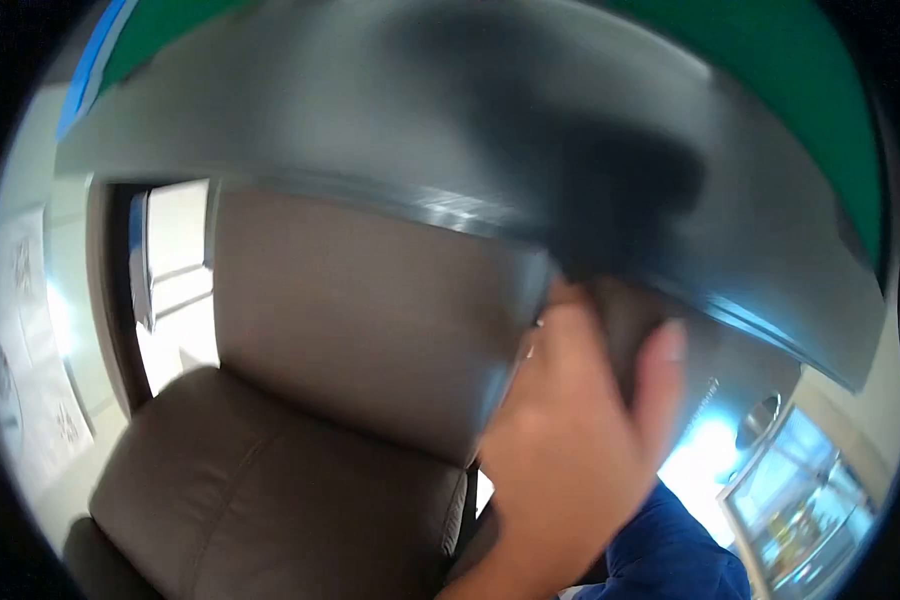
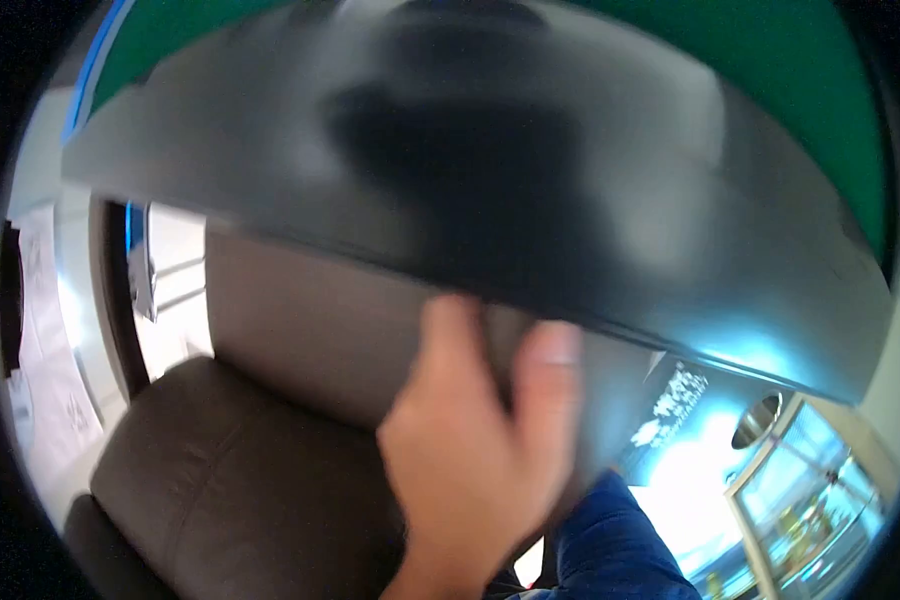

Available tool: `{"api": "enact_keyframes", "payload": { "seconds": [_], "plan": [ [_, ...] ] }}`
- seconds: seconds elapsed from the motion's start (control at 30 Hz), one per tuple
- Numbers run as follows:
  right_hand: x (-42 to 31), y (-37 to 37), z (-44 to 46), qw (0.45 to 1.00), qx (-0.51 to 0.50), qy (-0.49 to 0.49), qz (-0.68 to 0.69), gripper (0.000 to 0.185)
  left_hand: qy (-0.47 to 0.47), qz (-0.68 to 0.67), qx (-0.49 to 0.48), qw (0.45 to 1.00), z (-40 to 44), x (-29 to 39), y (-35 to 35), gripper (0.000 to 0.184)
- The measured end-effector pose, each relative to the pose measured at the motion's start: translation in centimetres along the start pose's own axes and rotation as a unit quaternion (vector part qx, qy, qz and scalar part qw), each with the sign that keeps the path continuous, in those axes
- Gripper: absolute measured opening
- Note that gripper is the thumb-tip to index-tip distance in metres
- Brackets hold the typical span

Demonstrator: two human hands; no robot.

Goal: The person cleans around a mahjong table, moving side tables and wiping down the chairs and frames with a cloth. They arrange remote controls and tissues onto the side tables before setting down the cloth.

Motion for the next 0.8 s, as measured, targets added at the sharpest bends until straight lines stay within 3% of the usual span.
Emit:
{"api": "enact_keyframes", "payload": {
  "seconds": [0.03, 0.1, 0.17, 0.23, 0.27, 0.33, 0.53, 0.8],
  "plan": [
    [-1.2, -0.5, 0.0, 1.0, 0.015, -0.022, 0.002, 0.067, 0.0, 0.004, 0.007, 1.0, -0.2, 0.0, 0.2, 0.041],
    [-3.8, -1.5, 0.4, 0.997, 0.038, -0.068, 0.016, 0.065, -0.084, -0.017, -0.014, 0.996, -0.5, 0.6, 0.2, 0.042],
    [-6.3, -3.2, 0.3, 0.993, 0.055, -0.1, 0.028, 0.062, 0.016, -0.065, 0.058, 0.996, -1.0, 0.8, 1.0, 0.046],
    [-8.4, -5.4, 0.6, 0.99, 0.078, -0.116, 0.037, 0.06, 0.069, -0.015, 0.092, 0.993, -1.6, 1.0, 1.6, 0.046],
    [-9.3, -6.6, 0.7, 0.988, 0.089, -0.123, 0.042, 0.059, -0.029, -0.004, 0.042, 0.999, -2.2, 1.6, 1.9, 0.054],
    [-10.2, -9.0, 1.2, 0.984, 0.105, -0.131, 0.057, 0.057, -0.007, 0.008, 0.038, 0.999, -2.3, 1.9, 2.4, 0.055],
    [-9.3, -12.9, 5.2, 0.982, 0.12, -0.109, 0.093, 0.051, 0.022, 0.031, 0.054, 0.998, -2.5, 2.2, 3.0, 0.054],
    [-2.1, -17.9, 12.4, 0.984, 0.139, -0.041, 0.108, 0.046, 0.021, 0.065, 0.035, 0.997, -2.4, 1.7, 2.7, 0.054]
  ]
}}
Point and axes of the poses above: each hand's wrist, its own z-axis towards the middle knuckle, its own y-axis out of the palm, x = y × z, the point moved 4 cm from there along z, towards the middle knuckle, and after that the axes turned 13 degrees about -z, right-handed, at the moved point
